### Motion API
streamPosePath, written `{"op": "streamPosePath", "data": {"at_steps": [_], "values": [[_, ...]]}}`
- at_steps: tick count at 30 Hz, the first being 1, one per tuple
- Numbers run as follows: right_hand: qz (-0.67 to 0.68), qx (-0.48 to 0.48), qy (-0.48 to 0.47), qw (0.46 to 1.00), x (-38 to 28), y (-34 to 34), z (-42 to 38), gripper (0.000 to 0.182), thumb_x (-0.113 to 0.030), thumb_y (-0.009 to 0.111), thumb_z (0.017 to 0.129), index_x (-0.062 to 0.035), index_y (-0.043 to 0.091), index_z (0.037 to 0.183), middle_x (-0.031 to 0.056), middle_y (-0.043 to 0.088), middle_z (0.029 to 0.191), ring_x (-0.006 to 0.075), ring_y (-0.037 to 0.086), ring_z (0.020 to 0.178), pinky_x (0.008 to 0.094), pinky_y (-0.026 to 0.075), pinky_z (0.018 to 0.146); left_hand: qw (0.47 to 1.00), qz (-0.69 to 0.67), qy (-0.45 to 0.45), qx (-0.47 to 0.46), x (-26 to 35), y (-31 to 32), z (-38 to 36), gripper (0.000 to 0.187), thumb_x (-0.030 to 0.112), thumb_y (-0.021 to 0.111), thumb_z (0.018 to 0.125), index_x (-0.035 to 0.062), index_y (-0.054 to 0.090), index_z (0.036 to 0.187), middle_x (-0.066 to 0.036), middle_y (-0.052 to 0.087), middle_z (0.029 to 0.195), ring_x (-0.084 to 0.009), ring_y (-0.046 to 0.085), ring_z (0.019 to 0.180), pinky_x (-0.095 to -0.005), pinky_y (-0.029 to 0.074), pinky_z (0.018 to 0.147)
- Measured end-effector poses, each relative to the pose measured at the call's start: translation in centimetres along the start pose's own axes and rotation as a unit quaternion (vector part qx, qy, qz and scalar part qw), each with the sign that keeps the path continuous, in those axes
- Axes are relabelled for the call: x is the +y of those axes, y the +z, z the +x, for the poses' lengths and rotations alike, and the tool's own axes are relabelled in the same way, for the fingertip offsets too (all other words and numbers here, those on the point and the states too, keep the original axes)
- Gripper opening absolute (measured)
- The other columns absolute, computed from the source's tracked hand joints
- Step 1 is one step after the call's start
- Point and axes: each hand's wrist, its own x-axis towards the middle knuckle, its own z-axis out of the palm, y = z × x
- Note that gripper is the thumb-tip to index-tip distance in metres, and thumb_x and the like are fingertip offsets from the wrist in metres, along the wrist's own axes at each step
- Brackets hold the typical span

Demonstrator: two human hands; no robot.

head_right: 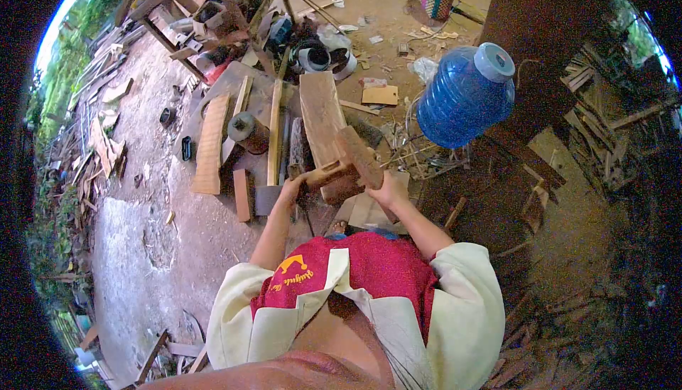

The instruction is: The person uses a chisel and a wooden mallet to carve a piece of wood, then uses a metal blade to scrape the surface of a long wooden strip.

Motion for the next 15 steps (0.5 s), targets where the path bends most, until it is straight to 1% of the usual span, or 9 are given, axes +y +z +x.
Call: {"op": "streamPosePath", "data": {"at_steps": [1, 3, 4, 5, 7, 9, 11, 13, 15], "values": [[0.016, 0.003, 0.001, 1.000, 0.2, 0.1, -0.2, 0.064, -0.040, 0.069, 0.057, -0.0070, 0.049, 0.108, 0.0180, 0.056, 0.100, 0.0304, 0.054, 0.094, 0.0371, 0.043, 0.078, 1.000, -0.001, -0.002, -0.002, -0.4, 0.0, 0.0, 0.034, 0.028, 0.063, 0.073, 0.0004, 0.056, 0.093, -0.006, 0.059, 0.073, -0.0129, 0.055, 0.056, -0.0234, 0.043, 0.049], [0.027, 0.000, -0.007, 1.000, 0.6, 0.3, -0.3, 0.065, -0.039, 0.069, 0.057, -0.0066, 0.047, 0.110, 0.0174, 0.055, 0.102, 0.0299, 0.053, 0.095, 0.0364, 0.042, 0.079, 0.977, -0.153, -0.146, -0.025, -0.9, -0.2, -0.6, 0.032, 0.032, 0.058, 0.076, 0.0033, 0.055, 0.090, -0.006, 0.058, 0.067, -0.0132, 0.052, 0.048, -0.0222, 0.041, 0.041], [0.040, -0.002, -0.018, 0.999, 0.5, 0.4, -0.4, 0.067, -0.038, 0.070, 0.058, -0.0063, 0.046, 0.111, 0.0169, 0.054, 0.104, 0.0295, 0.053, 0.096, 0.0356, 0.041, 0.080, 0.976, -0.127, -0.178, -0.004, 0.1, 0.4, -1.5, 0.030, 0.035, 0.053, 0.078, 0.0056, 0.055, 0.084, -0.006, 0.055, 0.062, -0.0126, 0.048, 0.042, -0.0212, 0.038, 0.036], [0.039, -0.006, -0.016, 0.999, 0.5, 0.3, -0.3, 0.067, -0.038, 0.070, 0.058, -0.0063, 0.046, 0.111, 0.0169, 0.054, 0.104, 0.0295, 0.053, 0.096, 0.0356, 0.041, 0.080, 0.975, -0.129, -0.183, -0.002, 0.2, 0.4, -1.3, 0.030, 0.035, 0.053, 0.078, 0.0056, 0.055, 0.084, -0.006, 0.055, 0.062, -0.0126, 0.048, 0.042, -0.0212, 0.038, 0.036], [0.073, -0.031, -0.086, 0.993, -0.3, -0.4, -0.3, 0.067, -0.036, 0.070, 0.059, -0.0054, 0.044, 0.113, 0.0161, 0.054, 0.105, 0.0292, 0.053, 0.096, 0.0349, 0.041, 0.081, 0.968, -0.135, -0.213, -0.008, 0.1, -0.2, -1.0, 0.029, 0.034, 0.052, 0.079, 0.0060, 0.054, 0.081, -0.005, 0.054, 0.060, -0.0117, 0.046, 0.040, -0.0216, 0.037, 0.036], [0.057, -0.060, -0.073, 0.994, -0.4, -0.2, 0.2, 0.065, -0.033, 0.071, 0.059, -0.0049, 0.045, 0.112, 0.0164, 0.054, 0.104, 0.0287, 0.053, 0.095, 0.0346, 0.041, 0.081, 0.953, -0.221, -0.203, -0.050, -2.7, -1.8, 1.1, 0.029, 0.036, 0.050, 0.081, 0.0078, 0.051, 0.074, -0.005, 0.051, 0.057, -0.0127, 0.045, 0.041, -0.0238, 0.037, 0.036], [0.063, -0.086, -0.086, 0.991, 0.4, 0.7, 1.7, 0.061, -0.033, 0.071, 0.059, -0.0053, 0.048, 0.108, 0.0162, 0.056, 0.101, 0.0283, 0.054, 0.094, 0.0348, 0.041, 0.080, 0.961, -0.194, -0.194, 0.020, -2.3, -1.1, 0.5, 0.031, 0.037, 0.050, 0.081, 0.0073, 0.050, 0.072, -0.005, 0.050, 0.056, -0.0143, 0.046, 0.042, -0.0247, 0.038, 0.037], [0.077, -0.090, -0.101, 0.988, -1.6, -0.7, 0.8, 0.059, -0.036, 0.070, 0.057, -0.0056, 0.051, 0.104, 0.0164, 0.057, 0.097, 0.0297, 0.055, 0.091, 0.0362, 0.042, 0.078, 0.972, -0.140, -0.170, 0.083, 0.0, 0.4, -1.8, 0.029, 0.034, 0.052, 0.081, 0.0073, 0.049, 0.072, -0.005, 0.048, 0.055, -0.0162, 0.046, 0.042, -0.0263, 0.040, 0.038], [0.036, -0.103, -0.073, 0.991, -1.3, -0.8, 1.2, 0.059, -0.039, 0.070, 0.056, -0.0057, 0.053, 0.101, 0.0168, 0.058, 0.097, 0.0315, 0.055, 0.090, 0.0381, 0.043, 0.076, 0.966, -0.139, -0.173, 0.131, -0.6, -0.1, -1.6, 0.030, 0.034, 0.057, 0.078, 0.0044, 0.053, 0.075, -0.007, 0.053, 0.060, -0.0173, 0.051, 0.046, -0.0278, 0.043, 0.041]]}}
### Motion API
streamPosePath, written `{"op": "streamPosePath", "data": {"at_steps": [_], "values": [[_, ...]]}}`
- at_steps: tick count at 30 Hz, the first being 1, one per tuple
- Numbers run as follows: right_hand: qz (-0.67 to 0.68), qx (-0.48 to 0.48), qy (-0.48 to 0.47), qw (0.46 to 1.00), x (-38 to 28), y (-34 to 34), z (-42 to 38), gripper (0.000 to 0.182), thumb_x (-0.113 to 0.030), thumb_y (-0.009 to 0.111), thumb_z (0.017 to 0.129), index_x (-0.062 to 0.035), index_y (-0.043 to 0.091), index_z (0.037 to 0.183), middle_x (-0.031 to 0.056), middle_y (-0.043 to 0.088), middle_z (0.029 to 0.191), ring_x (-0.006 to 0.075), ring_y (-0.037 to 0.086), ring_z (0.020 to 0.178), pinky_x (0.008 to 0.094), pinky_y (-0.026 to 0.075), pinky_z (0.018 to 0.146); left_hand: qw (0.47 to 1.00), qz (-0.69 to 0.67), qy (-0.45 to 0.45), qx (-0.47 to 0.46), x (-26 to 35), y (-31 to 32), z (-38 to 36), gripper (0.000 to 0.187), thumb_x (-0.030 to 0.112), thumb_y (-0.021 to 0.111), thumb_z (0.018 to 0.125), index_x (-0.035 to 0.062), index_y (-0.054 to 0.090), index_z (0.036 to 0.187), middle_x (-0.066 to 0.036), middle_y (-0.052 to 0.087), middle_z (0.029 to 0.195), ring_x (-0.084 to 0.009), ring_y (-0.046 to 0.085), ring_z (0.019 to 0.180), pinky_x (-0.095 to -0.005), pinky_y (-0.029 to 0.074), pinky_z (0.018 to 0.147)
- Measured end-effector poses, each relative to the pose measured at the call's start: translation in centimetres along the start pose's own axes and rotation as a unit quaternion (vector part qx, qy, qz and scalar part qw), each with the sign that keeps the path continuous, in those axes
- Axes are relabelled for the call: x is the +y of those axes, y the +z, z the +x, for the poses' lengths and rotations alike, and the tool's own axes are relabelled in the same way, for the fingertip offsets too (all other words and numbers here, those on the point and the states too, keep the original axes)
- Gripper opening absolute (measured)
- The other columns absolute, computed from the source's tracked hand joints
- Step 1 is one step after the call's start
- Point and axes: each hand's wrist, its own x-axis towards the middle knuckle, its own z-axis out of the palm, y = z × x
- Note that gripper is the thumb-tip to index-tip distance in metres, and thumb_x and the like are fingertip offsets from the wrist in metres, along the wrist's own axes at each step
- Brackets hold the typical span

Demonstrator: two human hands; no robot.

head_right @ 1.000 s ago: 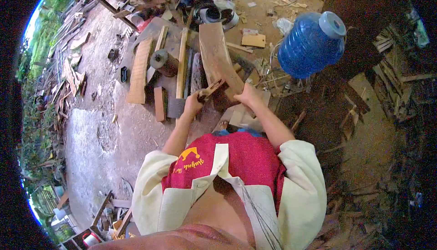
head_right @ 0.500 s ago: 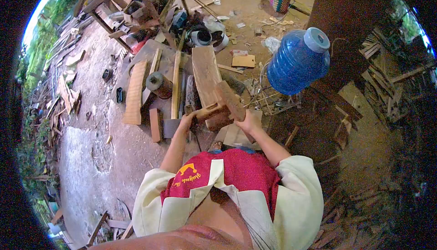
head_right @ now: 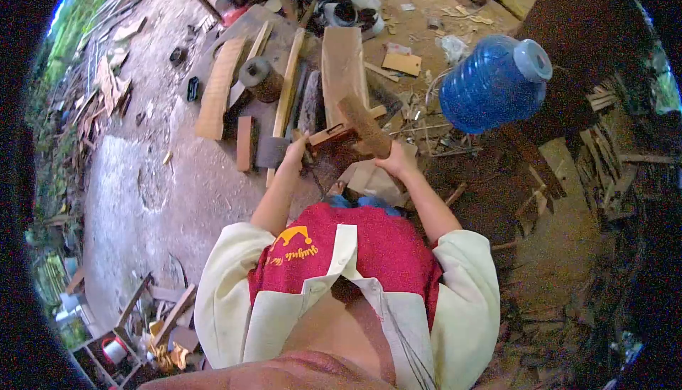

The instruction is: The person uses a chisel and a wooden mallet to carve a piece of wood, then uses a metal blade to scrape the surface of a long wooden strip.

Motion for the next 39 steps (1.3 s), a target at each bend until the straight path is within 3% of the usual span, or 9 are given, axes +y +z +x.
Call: {"op": "streamPosePath", "data": {"at_steps": [2, 4, 6, 8, 10, 12, 14, 27, 39], "values": [[-0.014, -0.008, 0.023, 1.000, 0.1, 0.1, 0.1, 0.061, -0.041, 0.070, 0.054, -0.0067, 0.053, 0.101, 0.0178, 0.058, 0.096, 0.0324, 0.055, 0.089, 0.0391, 0.044, 0.075, 0.932, 0.270, 0.185, 0.154, 1.8, 0.8, -4.1, 0.034, 0.033, 0.062, 0.074, 0.0007, 0.056, 0.080, -0.010, 0.057, 0.067, -0.0170, 0.055, 0.052, -0.0296, 0.045, 0.044], [-0.028, -0.005, 0.017, 0.999, -0.8, -0.6, -0.2, 0.059, -0.040, 0.070, 0.055, -0.0087, 0.053, 0.102, 0.0180, 0.058, 0.094, 0.0318, 0.056, 0.088, 0.0391, 0.044, 0.075, 0.909, 0.313, 0.236, 0.138, 1.3, -1.1, -1.9, 0.035, 0.031, 0.065, 0.071, -0.0012, 0.058, 0.083, -0.011, 0.059, 0.069, -0.0156, 0.057, 0.056, -0.0290, 0.045, 0.047], [-0.054, 0.011, 0.038, 0.998, 0.8, 0.3, 0.5, 0.057, -0.039, 0.070, 0.055, -0.0080, 0.054, 0.100, 0.0189, 0.059, 0.091, 0.0315, 0.056, 0.088, 0.0391, 0.043, 0.075, 0.857, 0.257, 0.429, 0.123, 1.0, -2.0, -0.3, 0.027, 0.024, 0.066, 0.071, 0.0001, 0.057, 0.079, -0.007, 0.057, 0.063, -0.0151, 0.055, 0.053, -0.0284, 0.042, 0.048], [-0.075, 0.007, 0.051, 0.996, 0.9, 0.6, 0.7, 0.055, -0.037, 0.070, 0.055, -0.0060, 0.055, 0.097, 0.0186, 0.059, 0.091, 0.0310, 0.057, 0.086, 0.0388, 0.044, 0.074, 0.869, 0.198, 0.442, 0.095, 3.7, 0.2, -5.2, 0.019, 0.019, 0.064, 0.073, 0.0029, 0.053, 0.075, -0.005, 0.053, 0.059, -0.0132, 0.051, 0.051, -0.0260, 0.039, 0.047], [-0.044, 0.013, 0.036, 0.998, 1.2, 1.1, 0.7, 0.053, -0.036, 0.070, 0.055, -0.0059, 0.056, 0.097, 0.0183, 0.059, 0.090, 0.0307, 0.057, 0.085, 0.0386, 0.044, 0.073, 0.871, -0.007, 0.477, -0.115, 5.8, 1.9, -8.4, 0.017, 0.015, 0.060, 0.077, 0.0055, 0.048, 0.071, -0.003, 0.049, 0.057, -0.0114, 0.047, 0.051, -0.0242, 0.036, 0.046], [-0.015, 0.019, 0.024, 0.999, 1.5, 1.2, 0.6, 0.052, -0.035, 0.070, 0.055, -0.0057, 0.056, 0.096, 0.0180, 0.059, 0.090, 0.0304, 0.057, 0.084, 0.0383, 0.044, 0.072, 0.875, -0.065, 0.450, -0.164, 6.6, 3.9, -10.4, 0.015, 0.011, 0.058, 0.079, 0.0071, 0.046, 0.070, -0.002, 0.047, 0.056, -0.0103, 0.046, 0.050, -0.0232, 0.035, 0.045], [-0.003, 0.018, 0.005, 1.000, 1.6, 1.1, 0.7, 0.050, -0.032, 0.070, 0.055, -0.0067, 0.057, 0.095, 0.0166, 0.060, 0.088, 0.0296, 0.058, 0.082, 0.0377, 0.045, 0.070, 0.825, -0.103, 0.500, -0.242, 7.3, 5.7, -9.8, 0.014, 0.008, 0.058, 0.078, 0.0064, 0.046, 0.071, -0.001, 0.047, 0.055, -0.0111, 0.046, 0.048, -0.0236, 0.036, 0.043], [-0.026, -0.001, 0.043, 0.999, 0.2, -0.2, 0.2, 0.045, -0.027, 0.069, 0.055, -0.0055, 0.057, 0.092, 0.0152, 0.060, 0.088, 0.0265, 0.059, 0.082, 0.0364, 0.045, 0.072, 0.851, -0.074, 0.492, -0.169, 5.9, 8.8, -6.0, 0.017, 0.013, 0.062, 0.076, 0.0041, 0.049, 0.069, -0.002, 0.049, 0.054, -0.0108, 0.047, 0.045, -0.0240, 0.038, 0.042], [0.071, -0.029, 0.000, 0.997, 1.7, 0.6, 1.0, 0.041, -0.025, 0.073, 0.054, -0.0042, 0.059, 0.087, 0.0125, 0.062, 0.081, 0.0224, 0.060, 0.077, 0.0334, 0.045, 0.069, 0.817, 0.027, 0.572, -0.067, 4.8, 9.5, -7.8, 0.016, 0.006, 0.058, 0.078, 0.0063, 0.046, 0.087, 0.001, 0.048, 0.077, -0.0096, 0.047, 0.070, -0.0238, 0.039, 0.065]]}}
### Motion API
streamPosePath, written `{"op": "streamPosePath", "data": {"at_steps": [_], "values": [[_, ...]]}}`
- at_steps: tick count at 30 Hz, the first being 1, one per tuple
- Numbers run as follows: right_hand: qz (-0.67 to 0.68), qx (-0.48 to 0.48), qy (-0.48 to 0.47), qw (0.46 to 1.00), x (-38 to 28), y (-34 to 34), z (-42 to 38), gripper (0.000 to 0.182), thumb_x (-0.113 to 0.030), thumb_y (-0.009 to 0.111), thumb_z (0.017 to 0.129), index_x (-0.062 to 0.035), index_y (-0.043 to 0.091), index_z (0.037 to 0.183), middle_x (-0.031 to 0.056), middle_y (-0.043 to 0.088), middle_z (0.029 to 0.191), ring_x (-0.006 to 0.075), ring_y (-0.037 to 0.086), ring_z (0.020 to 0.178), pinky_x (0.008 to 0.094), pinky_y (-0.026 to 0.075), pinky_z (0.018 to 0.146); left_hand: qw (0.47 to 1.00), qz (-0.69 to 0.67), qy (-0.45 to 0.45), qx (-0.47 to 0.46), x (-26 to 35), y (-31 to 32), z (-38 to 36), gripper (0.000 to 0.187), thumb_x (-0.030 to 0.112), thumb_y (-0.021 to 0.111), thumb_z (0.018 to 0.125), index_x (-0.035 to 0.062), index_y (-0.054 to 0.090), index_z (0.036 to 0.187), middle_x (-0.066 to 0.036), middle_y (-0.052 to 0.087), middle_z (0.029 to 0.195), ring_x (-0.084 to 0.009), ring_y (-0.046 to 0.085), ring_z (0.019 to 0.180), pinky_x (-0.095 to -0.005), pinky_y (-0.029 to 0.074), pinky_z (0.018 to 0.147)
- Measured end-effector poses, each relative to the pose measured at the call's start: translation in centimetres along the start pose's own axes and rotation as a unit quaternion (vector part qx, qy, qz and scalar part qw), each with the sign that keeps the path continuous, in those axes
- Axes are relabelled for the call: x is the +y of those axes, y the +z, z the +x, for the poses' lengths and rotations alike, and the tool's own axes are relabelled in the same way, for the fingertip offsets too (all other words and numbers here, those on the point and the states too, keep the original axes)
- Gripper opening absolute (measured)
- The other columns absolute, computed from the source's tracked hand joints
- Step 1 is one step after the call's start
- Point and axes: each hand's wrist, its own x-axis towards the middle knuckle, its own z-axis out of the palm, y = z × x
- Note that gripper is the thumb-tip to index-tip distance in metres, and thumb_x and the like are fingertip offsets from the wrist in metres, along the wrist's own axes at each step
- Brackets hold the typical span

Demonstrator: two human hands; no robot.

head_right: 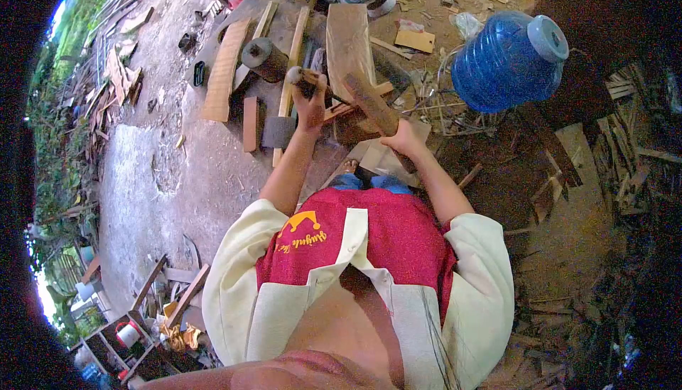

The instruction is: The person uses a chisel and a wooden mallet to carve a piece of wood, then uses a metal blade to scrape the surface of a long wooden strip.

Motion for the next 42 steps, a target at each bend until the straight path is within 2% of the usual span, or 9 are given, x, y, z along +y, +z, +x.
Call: {"op": "streamPosePath", "data": {"at_steps": [19, 25, 28, 31, 33, 35, 38, 40, 42], "values": [[-0.088, 0.036, 0.014, 0.995, 0.4, 0.5, 0.0, 0.043, -0.030, 0.071, 0.056, -0.0080, 0.059, 0.090, 0.0152, 0.061, 0.087, 0.0277, 0.058, 0.084, 0.0361, 0.045, 0.072, 0.979, -0.068, -0.141, -0.129, -2.7, -0.3, -1.8, 0.020, 0.002, 0.060, 0.075, 0.0073, 0.050, 0.091, 0.000, 0.052, 0.083, -0.0105, 0.050, 0.077, -0.0245, 0.042, 0.068], [-0.131, 0.078, 0.000, 0.988, -1.5, -0.9, -0.9, 0.057, -0.032, 0.071, 0.056, -0.0026, 0.051, 0.101, 0.0177, 0.059, 0.090, 0.0283, 0.058, 0.084, 0.0362, 0.045, 0.072, 0.993, 0.009, 0.007, -0.121, -4.3, 2.2, 0.7, 0.021, 0.000, 0.060, 0.074, 0.0050, 0.049, 0.091, 0.001, 0.050, 0.079, -0.0108, 0.047, 0.072, -0.0233, 0.041, 0.064], [-0.015, 0.124, -0.078, 0.989, -3.7, -4.6, -0.1, 0.060, -0.030, 0.073, 0.058, -0.0005, 0.048, 0.104, 0.0152, 0.058, 0.094, 0.0243, 0.057, 0.083, 0.0351, 0.044, 0.074, 0.976, -0.177, -0.079, -0.098, -4.5, 1.9, 1.2, 0.025, -0.003, 0.061, 0.072, 0.0047, 0.049, 0.093, -0.001, 0.051, 0.084, -0.0106, 0.048, 0.077, -0.0252, 0.041, 0.068], [0.002, 0.211, -0.211, 0.954, -11.8, -10.5, -1.7, 0.058, -0.029, 0.076, 0.055, -0.0008, 0.051, 0.100, 0.0134, 0.060, 0.086, 0.0221, 0.058, 0.078, 0.0341, 0.045, 0.073, 0.986, 0.081, -0.030, -0.144, -3.3, 1.6, 0.3, 0.023, 0.013, 0.058, 0.078, 0.0048, 0.049, 0.098, -0.003, 0.051, 0.093, -0.0126, 0.048, 0.084, -0.0286, 0.040, 0.075], [0.006, 0.255, -0.240, 0.937, -16.5, -12.7, -4.2, 0.059, -0.030, 0.076, 0.055, -0.0008, 0.051, 0.100, 0.0132, 0.060, 0.086, 0.0215, 0.059, 0.078, 0.0339, 0.045, 0.073, 0.979, -0.157, -0.092, -0.094, -7.2, 2.3, 0.2, 0.023, -0.005, 0.059, 0.070, 0.0053, 0.044, 0.083, 0.000, 0.037, 0.069, -0.0104, 0.034, 0.064, -0.0222, 0.032, 0.056], [0.008, 0.295, -0.283, 0.913, -19.8, -13.3, -5.7, 0.059, -0.031, 0.076, 0.055, -0.0008, 0.051, 0.099, 0.0130, 0.060, 0.086, 0.0210, 0.059, 0.078, 0.0338, 0.045, 0.073, 0.994, -0.073, -0.040, -0.073, -9.7, 2.9, 0.6, 0.027, -0.006, 0.057, 0.070, 0.0067, 0.033, 0.072, 0.000, 0.030, 0.066, -0.0110, 0.032, 0.063, -0.0224, 0.029, 0.054], [0.037, 0.317, -0.222, 0.921, -20.4, -11.5, -7.8, 0.060, -0.035, 0.073, 0.055, -0.0027, 0.051, 0.100, 0.0152, 0.061, 0.086, 0.0248, 0.060, 0.080, 0.0352, 0.046, 0.073, 0.991, 0.040, 0.051, -0.114, -2.8, 2.9, -0.2, 0.028, -0.005, 0.057, 0.071, 0.0065, 0.032, 0.071, 0.000, 0.029, 0.066, -0.0105, 0.032, 0.062, -0.0224, 0.030, 0.053], [-0.351, 0.098, -0.057, 0.929, -18.9, -9.9, -7.4, 0.058, -0.037, 0.071, 0.055, -0.0053, 0.052, 0.100, 0.0174, 0.060, 0.088, 0.0306, 0.059, 0.082, 0.0372, 0.046, 0.072, 0.990, -0.059, 0.006, -0.131, -2.0, 3.1, -0.7, 0.020, -0.005, 0.056, 0.072, 0.0043, 0.039, 0.077, -0.001, 0.038, 0.069, -0.0105, 0.038, 0.065, -0.0226, 0.034, 0.057], [-0.318, 0.098, -0.060, 0.941, -18.1, -11.2, -7.7, 0.056, -0.038, 0.068, 0.056, -0.0060, 0.053, 0.100, 0.0181, 0.060, 0.087, 0.0324, 0.058, 0.083, 0.0385, 0.046, 0.072, 0.990, -0.014, 0.011, -0.140, -1.8, 3.0, -1.1, 0.019, -0.006, 0.056, 0.073, 0.0035, 0.042, 0.082, -0.002, 0.042, 0.073, -0.0107, 0.041, 0.069, -0.0229, 0.036, 0.061]]}}
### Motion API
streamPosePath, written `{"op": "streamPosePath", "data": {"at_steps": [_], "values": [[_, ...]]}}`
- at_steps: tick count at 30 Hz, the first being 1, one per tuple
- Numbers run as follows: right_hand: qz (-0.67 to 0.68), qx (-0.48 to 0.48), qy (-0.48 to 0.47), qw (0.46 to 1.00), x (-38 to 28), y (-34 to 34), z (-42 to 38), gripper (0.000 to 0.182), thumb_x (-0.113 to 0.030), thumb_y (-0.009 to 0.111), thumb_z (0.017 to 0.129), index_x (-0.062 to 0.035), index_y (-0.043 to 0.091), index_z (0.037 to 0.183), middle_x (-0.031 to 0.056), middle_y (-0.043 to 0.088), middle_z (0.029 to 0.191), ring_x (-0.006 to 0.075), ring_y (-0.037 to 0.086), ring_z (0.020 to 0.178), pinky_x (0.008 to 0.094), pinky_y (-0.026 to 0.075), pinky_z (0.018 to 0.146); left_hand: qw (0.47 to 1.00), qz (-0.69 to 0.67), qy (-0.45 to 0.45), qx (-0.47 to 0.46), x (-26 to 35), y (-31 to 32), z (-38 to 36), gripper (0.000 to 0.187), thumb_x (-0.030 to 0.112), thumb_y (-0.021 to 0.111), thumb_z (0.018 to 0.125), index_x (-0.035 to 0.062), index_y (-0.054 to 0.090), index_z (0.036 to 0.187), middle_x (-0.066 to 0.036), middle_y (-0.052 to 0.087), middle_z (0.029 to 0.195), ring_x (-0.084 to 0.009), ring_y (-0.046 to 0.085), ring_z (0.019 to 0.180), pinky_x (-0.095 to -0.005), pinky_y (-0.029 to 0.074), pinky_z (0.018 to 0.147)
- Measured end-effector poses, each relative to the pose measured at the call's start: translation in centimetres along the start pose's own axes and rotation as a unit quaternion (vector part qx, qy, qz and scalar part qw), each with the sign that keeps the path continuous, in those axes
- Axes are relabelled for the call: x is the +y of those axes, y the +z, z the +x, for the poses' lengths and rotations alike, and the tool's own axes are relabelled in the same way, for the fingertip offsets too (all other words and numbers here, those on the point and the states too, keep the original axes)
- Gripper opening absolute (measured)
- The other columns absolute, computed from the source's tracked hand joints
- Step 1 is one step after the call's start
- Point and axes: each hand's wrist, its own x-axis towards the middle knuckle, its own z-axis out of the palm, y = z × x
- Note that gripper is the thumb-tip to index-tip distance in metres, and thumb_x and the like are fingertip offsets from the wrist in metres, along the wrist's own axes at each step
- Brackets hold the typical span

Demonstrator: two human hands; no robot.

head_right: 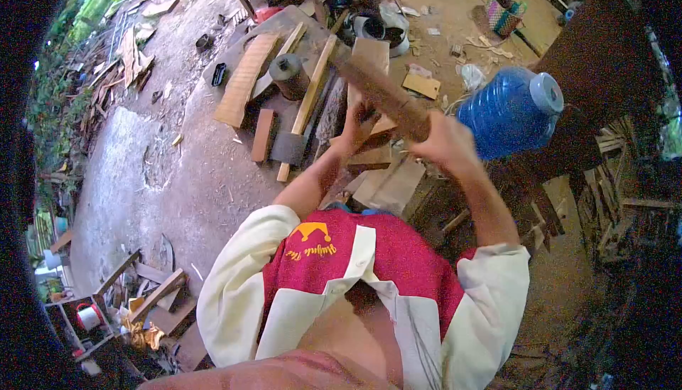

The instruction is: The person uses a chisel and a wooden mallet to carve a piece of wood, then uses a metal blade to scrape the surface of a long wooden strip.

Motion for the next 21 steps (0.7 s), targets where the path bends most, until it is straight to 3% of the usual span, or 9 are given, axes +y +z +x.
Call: {"op": "streamPosePath", "data": {"at_steps": [2, 5, 7, 9, 10, 13, 15, 18, 21], "values": [[0.061, 0.106, -0.012, 0.992, -0.8, -3.3, 0.2, 0.052, -0.033, 0.069, 0.059, -0.0045, 0.053, 0.100, 0.0168, 0.060, 0.087, 0.0296, 0.059, 0.081, 0.0372, 0.046, 0.071, 0.999, -0.027, -0.032, -0.004, 1.0, 0.1, 0.8, 0.026, -0.006, 0.054, 0.074, 0.0020, 0.048, 0.098, -0.004, 0.051, 0.086, -0.0109, 0.047, 0.082, -0.0239, 0.038, 0.072], [0.236, 0.319, -0.103, 0.912, -0.9, -5.7, 0.0, 0.042, -0.016, 0.071, 0.060, -0.0028, 0.053, 0.095, 0.0146, 0.061, 0.083, 0.0224, 0.061, 0.072, 0.0321, 0.047, 0.065, 1.000, -0.003, 0.013, -0.004, -1.5, 0.0, 0.7, 0.025, -0.007, 0.054, 0.074, 0.0019, 0.047, 0.096, -0.004, 0.051, 0.085, -0.0110, 0.047, 0.082, -0.0242, 0.038, 0.072], [0.280, 0.348, -0.080, 0.891, -0.5, -4.2, 0.5, 0.042, -0.018, 0.069, 0.060, -0.0013, 0.052, 0.095, 0.0164, 0.061, 0.082, 0.0250, 0.061, 0.072, 0.0321, 0.048, 0.065, 0.999, -0.039, 0.008, 0.013, -1.0, 0.2, 0.5, 0.027, -0.009, 0.053, 0.073, 0.0021, 0.047, 0.097, -0.004, 0.051, 0.086, -0.0103, 0.046, 0.082, -0.0232, 0.037, 0.071], [0.170, 0.170, -0.115, 0.964, -1.6, -1.7, 0.0, 0.046, -0.027, 0.068, 0.060, -0.0002, 0.051, 0.094, 0.0191, 0.060, 0.083, 0.0294, 0.060, 0.075, 0.0341, 0.047, 0.068, 0.999, 0.029, -0.015, -0.018, -1.3, -0.2, 0.4, 0.030, -0.011, 0.051, 0.071, 0.0028, 0.045, 0.097, -0.003, 0.046, 0.082, -0.0097, 0.042, 0.079, -0.0221, 0.035, 0.070], [-0.036, -0.024, -0.004, 0.999, -1.0, -0.4, 0.6, 0.055, -0.037, 0.066, 0.057, -0.0001, 0.052, 0.095, 0.0212, 0.059, 0.085, 0.0324, 0.059, 0.080, 0.0373, 0.046, 0.072, 0.999, 0.029, -0.015, -0.019, -1.9, -0.4, 0.3, 0.030, -0.011, 0.051, 0.071, 0.0028, 0.045, 0.097, -0.003, 0.046, 0.082, -0.0097, 0.042, 0.079, -0.0221, 0.035, 0.070], [-0.019, 0.060, -0.001, 0.998, 0.4, -3.3, 0.3, 0.057, -0.041, 0.067, 0.057, -0.0005, 0.053, 0.095, 0.0210, 0.059, 0.085, 0.0325, 0.059, 0.082, 0.0384, 0.046, 0.072, 0.999, 0.005, 0.009, -0.032, -2.1, -0.8, 0.9, 0.042, -0.006, 0.058, 0.071, 0.0039, 0.045, 0.110, -0.005, 0.050, 0.103, -0.0129, 0.046, 0.096, -0.0253, 0.036, 0.083], [0.173, 0.195, -0.023, 0.965, 0.2, -4.2, 0.0, 0.051, -0.033, 0.069, 0.059, -0.0005, 0.053, 0.094, 0.0181, 0.060, 0.082, 0.0288, 0.060, 0.078, 0.0357, 0.047, 0.069, 1.000, 0.013, 0.022, -0.016, -1.5, -0.4, 1.0, 0.025, -0.012, 0.051, 0.071, 0.0050, 0.042, 0.087, 0.000, 0.035, 0.077, -0.0090, 0.035, 0.073, -0.0191, 0.031, 0.068], [0.274, 0.267, -0.053, 0.922, -1.1, -4.7, -0.7, 0.043, -0.022, 0.071, 0.060, -0.0019, 0.053, 0.094, 0.0123, 0.061, 0.080, 0.0203, 0.059, 0.076, 0.0325, 0.046, 0.067, 0.978, -0.181, -0.101, -0.002, -2.3, 0.2, 1.2, 0.026, -0.012, 0.051, 0.071, 0.0054, 0.043, 0.089, 0.001, 0.036, 0.079, -0.0086, 0.039, 0.076, -0.0188, 0.032, 0.070], [0.261, 0.327, -0.089, 0.904, 0.0, -0.2, 0.0, 0.045, -0.027, 0.071, 0.060, -0.0027, 0.054, 0.093, 0.0133, 0.060, 0.082, 0.0218, 0.060, 0.076, 0.0330, 0.046, 0.066, 0.998, 0.008, -0.060, -0.013, 1.8, 1.1, 0.8, 0.029, -0.015, 0.050, 0.071, 0.0051, 0.044, 0.091, 0.000, 0.042, 0.081, -0.0071, 0.042, 0.080, -0.0188, 0.034, 0.072]]}}
